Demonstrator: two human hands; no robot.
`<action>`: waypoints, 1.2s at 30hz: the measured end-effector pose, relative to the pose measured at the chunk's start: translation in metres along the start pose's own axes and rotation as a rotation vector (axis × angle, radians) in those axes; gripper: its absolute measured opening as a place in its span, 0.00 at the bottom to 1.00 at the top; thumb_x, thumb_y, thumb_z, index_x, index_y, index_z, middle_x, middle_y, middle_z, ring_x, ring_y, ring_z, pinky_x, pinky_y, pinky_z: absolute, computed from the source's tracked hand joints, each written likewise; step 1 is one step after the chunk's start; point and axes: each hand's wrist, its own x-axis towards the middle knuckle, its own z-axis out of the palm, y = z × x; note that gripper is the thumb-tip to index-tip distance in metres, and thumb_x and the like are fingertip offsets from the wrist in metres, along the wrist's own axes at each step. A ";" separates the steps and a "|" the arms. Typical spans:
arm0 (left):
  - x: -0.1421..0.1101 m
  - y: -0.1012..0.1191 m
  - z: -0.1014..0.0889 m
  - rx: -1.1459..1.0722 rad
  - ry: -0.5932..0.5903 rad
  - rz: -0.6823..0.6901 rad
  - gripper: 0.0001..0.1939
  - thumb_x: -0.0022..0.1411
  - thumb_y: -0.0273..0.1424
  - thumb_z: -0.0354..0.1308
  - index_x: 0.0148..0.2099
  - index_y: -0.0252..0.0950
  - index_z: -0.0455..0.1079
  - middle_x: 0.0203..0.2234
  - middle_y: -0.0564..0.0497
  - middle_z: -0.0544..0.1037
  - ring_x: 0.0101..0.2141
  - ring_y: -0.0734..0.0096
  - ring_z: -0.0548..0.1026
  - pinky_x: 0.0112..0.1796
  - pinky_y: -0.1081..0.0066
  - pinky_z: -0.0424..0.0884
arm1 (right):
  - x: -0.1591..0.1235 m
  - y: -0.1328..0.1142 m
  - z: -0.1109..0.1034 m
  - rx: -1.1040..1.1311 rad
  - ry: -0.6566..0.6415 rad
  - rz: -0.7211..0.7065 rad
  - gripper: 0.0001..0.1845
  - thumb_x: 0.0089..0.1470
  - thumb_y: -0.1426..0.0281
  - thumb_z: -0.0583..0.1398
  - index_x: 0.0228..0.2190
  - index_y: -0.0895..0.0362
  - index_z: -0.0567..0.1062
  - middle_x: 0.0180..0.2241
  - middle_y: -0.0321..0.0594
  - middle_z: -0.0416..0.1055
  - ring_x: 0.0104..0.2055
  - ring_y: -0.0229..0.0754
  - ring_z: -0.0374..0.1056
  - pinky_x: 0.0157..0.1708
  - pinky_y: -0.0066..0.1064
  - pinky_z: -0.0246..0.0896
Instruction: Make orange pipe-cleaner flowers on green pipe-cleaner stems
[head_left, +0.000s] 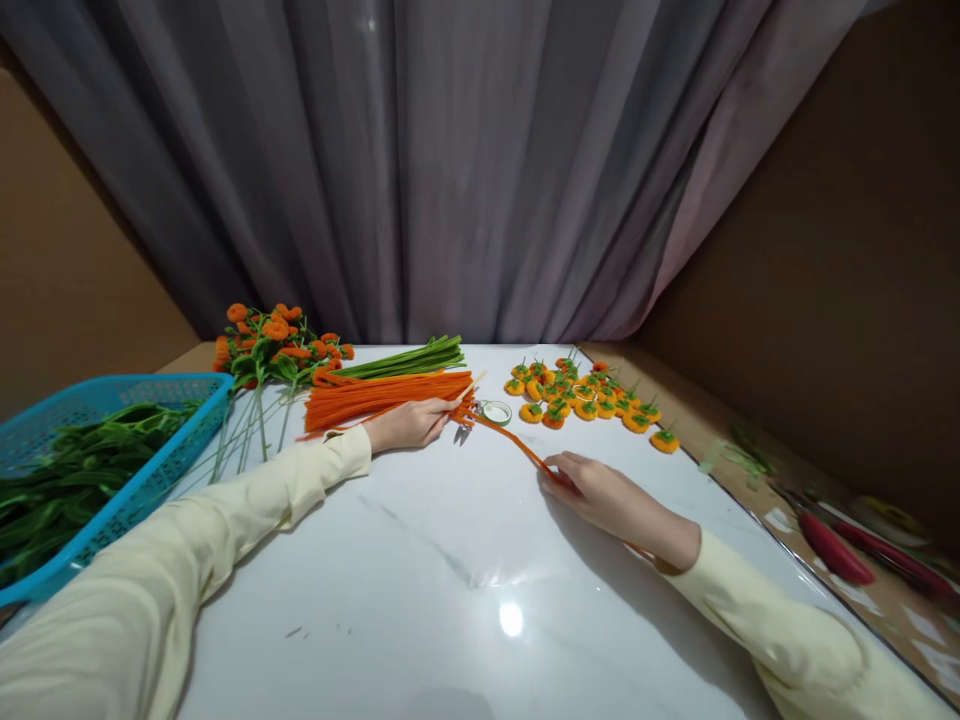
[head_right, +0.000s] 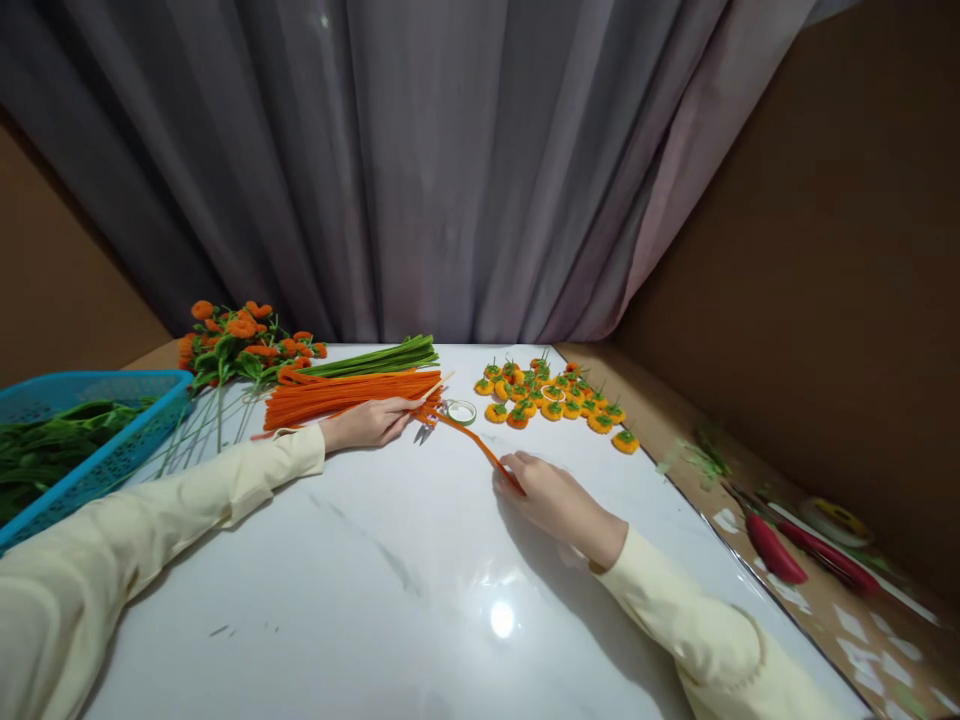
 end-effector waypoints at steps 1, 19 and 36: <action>0.002 -0.002 0.000 0.001 0.003 0.008 0.17 0.63 0.25 0.44 0.51 0.24 0.66 0.44 0.37 0.75 0.44 0.61 0.75 0.47 0.65 0.71 | 0.006 0.000 -0.004 -0.026 -0.011 -0.002 0.13 0.60 0.65 0.49 0.34 0.58 0.70 0.33 0.43 0.70 0.31 0.41 0.68 0.31 0.30 0.62; -0.033 0.119 -0.071 -0.419 0.223 0.001 0.12 0.61 0.20 0.48 0.45 0.29 0.70 0.44 0.37 0.75 0.44 0.65 0.75 0.43 0.70 0.73 | 0.022 -0.069 -0.005 0.641 -0.336 -0.334 0.21 0.63 0.60 0.45 0.33 0.61 0.71 0.13 0.28 0.58 0.16 0.31 0.55 0.23 0.23 0.58; -0.046 0.119 -0.062 -0.639 -0.072 -0.368 0.16 0.68 0.31 0.38 0.29 0.35 0.59 0.26 0.50 0.64 0.29 0.72 0.65 0.34 0.71 0.64 | 0.016 -0.088 0.002 0.477 -0.470 -0.425 0.13 0.59 0.74 0.48 0.23 0.58 0.63 0.16 0.28 0.52 0.18 0.30 0.47 0.21 0.23 0.46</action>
